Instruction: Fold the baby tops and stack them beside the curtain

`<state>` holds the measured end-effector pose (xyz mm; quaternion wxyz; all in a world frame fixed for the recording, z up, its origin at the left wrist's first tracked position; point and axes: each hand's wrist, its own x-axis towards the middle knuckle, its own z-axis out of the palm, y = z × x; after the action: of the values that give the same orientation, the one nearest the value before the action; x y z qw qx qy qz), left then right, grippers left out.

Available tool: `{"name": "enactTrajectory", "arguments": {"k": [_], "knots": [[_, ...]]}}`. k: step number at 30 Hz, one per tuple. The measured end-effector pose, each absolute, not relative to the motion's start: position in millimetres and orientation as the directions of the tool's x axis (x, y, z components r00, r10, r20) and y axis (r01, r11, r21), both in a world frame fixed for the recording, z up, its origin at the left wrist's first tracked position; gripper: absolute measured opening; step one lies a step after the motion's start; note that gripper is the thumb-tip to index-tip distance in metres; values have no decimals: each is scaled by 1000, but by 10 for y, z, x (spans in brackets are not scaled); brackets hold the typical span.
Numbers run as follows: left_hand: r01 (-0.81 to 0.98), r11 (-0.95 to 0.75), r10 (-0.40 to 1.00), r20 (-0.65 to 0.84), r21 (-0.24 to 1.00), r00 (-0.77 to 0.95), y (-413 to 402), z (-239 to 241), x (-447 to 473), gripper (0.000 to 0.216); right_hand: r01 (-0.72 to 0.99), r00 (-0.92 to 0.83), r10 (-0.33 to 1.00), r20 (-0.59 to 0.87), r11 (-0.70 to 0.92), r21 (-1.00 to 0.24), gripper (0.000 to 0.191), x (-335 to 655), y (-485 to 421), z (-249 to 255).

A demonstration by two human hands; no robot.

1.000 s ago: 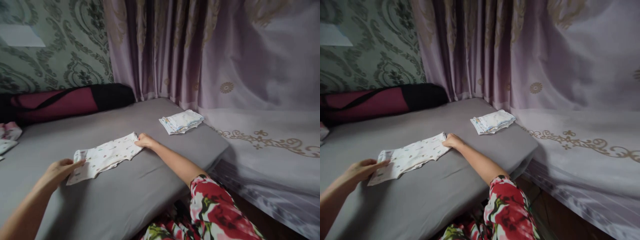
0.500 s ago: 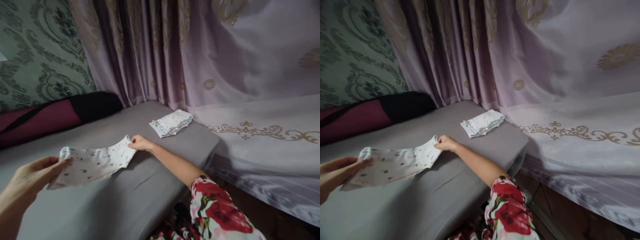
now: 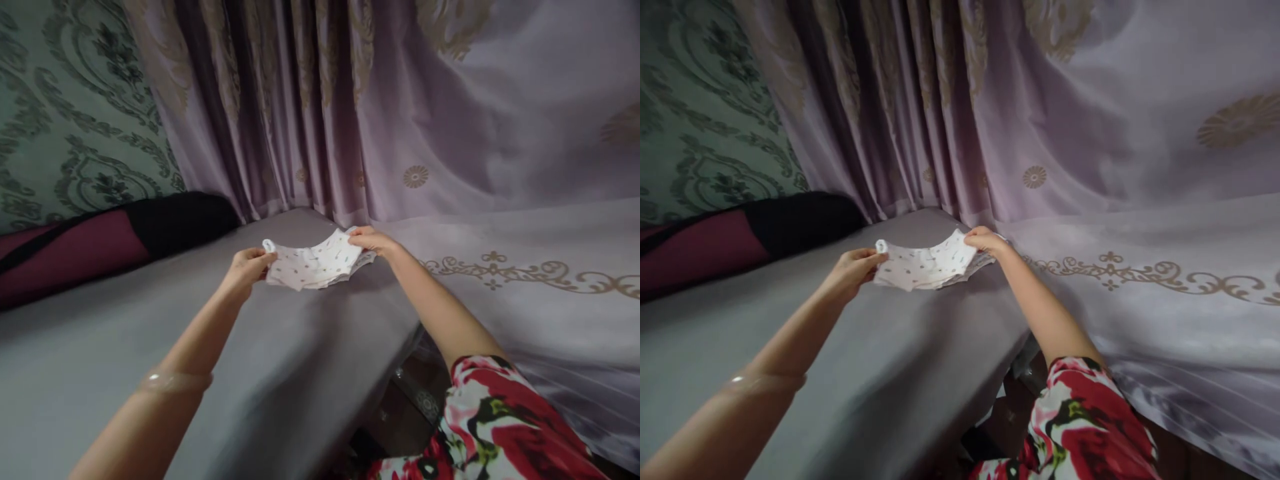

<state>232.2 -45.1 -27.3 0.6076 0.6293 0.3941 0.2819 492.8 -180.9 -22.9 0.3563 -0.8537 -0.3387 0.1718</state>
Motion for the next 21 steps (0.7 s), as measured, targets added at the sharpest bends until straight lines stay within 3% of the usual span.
{"name": "enactTrajectory", "arguments": {"k": [8, 14, 21], "knots": [[8, 96, 827, -84, 995, 555, -494, -524, 3245, 20, 505, 803, 584, 118, -562, -655, 14, 5804, -1842, -287], [-114, 239, 825, -140, 964, 548, -577, -711, 3591, 26, 587, 800, 559, 219, -652, -480, 20, 6103, -1772, -319], [-169, 401, 795, -250, 901, 552, -665, -914, 3729, 33, 627, 778, 588, 222, -701, -341, 30, 6293, -1708, -409]]}}
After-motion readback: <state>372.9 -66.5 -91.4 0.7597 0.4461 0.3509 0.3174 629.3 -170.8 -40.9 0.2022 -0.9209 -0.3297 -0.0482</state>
